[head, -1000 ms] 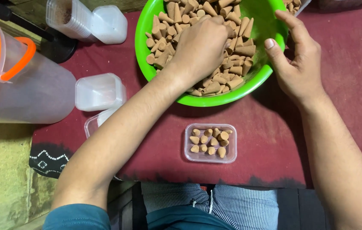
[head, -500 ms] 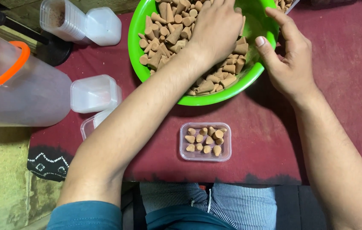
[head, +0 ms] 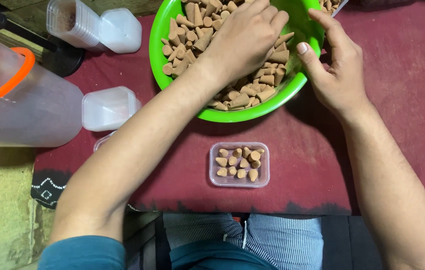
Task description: Packing incense cones from a large green bowl into small clear plastic containers.
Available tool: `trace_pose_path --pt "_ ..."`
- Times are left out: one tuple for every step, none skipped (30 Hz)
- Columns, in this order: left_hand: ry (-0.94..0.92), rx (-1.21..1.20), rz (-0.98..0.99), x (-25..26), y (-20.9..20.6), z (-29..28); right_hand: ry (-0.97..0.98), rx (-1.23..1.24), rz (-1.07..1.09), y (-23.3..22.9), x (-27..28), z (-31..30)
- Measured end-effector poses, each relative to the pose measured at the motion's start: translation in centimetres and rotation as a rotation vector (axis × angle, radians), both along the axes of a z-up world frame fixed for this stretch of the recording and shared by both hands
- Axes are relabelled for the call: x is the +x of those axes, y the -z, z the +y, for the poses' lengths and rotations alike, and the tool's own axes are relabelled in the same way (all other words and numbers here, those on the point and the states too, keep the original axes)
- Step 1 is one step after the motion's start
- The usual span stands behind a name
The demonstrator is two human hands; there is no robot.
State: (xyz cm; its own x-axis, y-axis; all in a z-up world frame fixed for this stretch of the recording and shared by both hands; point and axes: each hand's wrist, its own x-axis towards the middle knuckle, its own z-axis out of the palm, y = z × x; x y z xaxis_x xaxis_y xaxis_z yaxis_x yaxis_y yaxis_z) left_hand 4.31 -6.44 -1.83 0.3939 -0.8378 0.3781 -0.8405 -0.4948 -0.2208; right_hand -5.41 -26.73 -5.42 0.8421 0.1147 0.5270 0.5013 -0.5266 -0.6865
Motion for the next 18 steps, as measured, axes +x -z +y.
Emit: trace_pose_path --pt "0.044 -0.098 0.050 -0.8 -0.9 0.4 -0.007 -0.008 -0.028 0.0 0.0 0.0" --pt "0.090 -0.196 0.099 -1.6 -1.8 0.8 -0.014 -0.015 -0.056 0.0 0.0 -0.1" --pt "0.091 -0.195 0.099 -3.3 -3.2 1.6 -0.013 -0.015 -0.057 0.1 -0.1 -0.1" --pt "0.144 -0.322 0.207 -5.1 -4.7 2.4 -0.002 -0.009 -0.025 0.1 -0.1 -0.1" --pt "0.201 -0.447 0.315 -6.8 -6.1 3.1 0.012 -0.002 0.008 0.1 -0.2 -0.1" --pt "0.205 -0.445 0.316 -8.6 -6.4 3.9 0.016 -0.001 0.008 -0.2 -0.3 0.0" --pt "0.228 -0.506 0.353 -10.2 -6.7 4.6 0.018 -0.002 0.013 -0.6 -0.4 0.1" --pt "0.252 -0.567 0.390 -11.9 -6.9 5.5 0.019 -0.003 0.018 -0.9 -0.5 0.4" --pt "0.247 -0.573 0.392 -13.4 -6.7 6.0 0.015 -0.007 0.022 -1.4 -0.8 0.2" --pt "0.252 -0.585 0.412 -14.9 -6.4 6.7 0.061 -0.128 -0.118 -1.8 -1.1 0.2" --pt "0.250 -0.601 0.430 -16.4 -6.1 7.5 0.095 -0.249 -0.259 -2.2 -1.2 0.4" --pt "0.240 -0.608 0.429 -17.2 -5.5 8.1 0.083 -0.253 -0.257 -2.9 -2.4 0.6" --pt "0.257 -0.611 0.458 -18.0 -4.9 8.6 0.029 -0.237 -0.355 -3.5 -3.5 0.7" --pt "0.274 -0.614 0.487 -18.8 -4.3 9.1 -0.024 -0.219 -0.452 -4.2 -4.7 0.9" --pt "0.265 -0.625 0.485 -19.0 -3.8 9.5 -0.038 -0.224 -0.451 -4.4 -5.1 1.2" --pt "0.258 -0.619 0.501 -19.3 -3.4 9.8 -0.307 -0.198 -0.498 -4.5 -5.4 1.4" --pt "0.254 -0.611 0.516 -19.5 -3.1 10.0 -0.573 -0.163 -0.543 -4.7 -5.8 1.7" --pt "0.248 -0.618 0.513 -19.3 -2.8 10.2 -0.583 -0.166 -0.542 -5.1 -5.9 2.4"
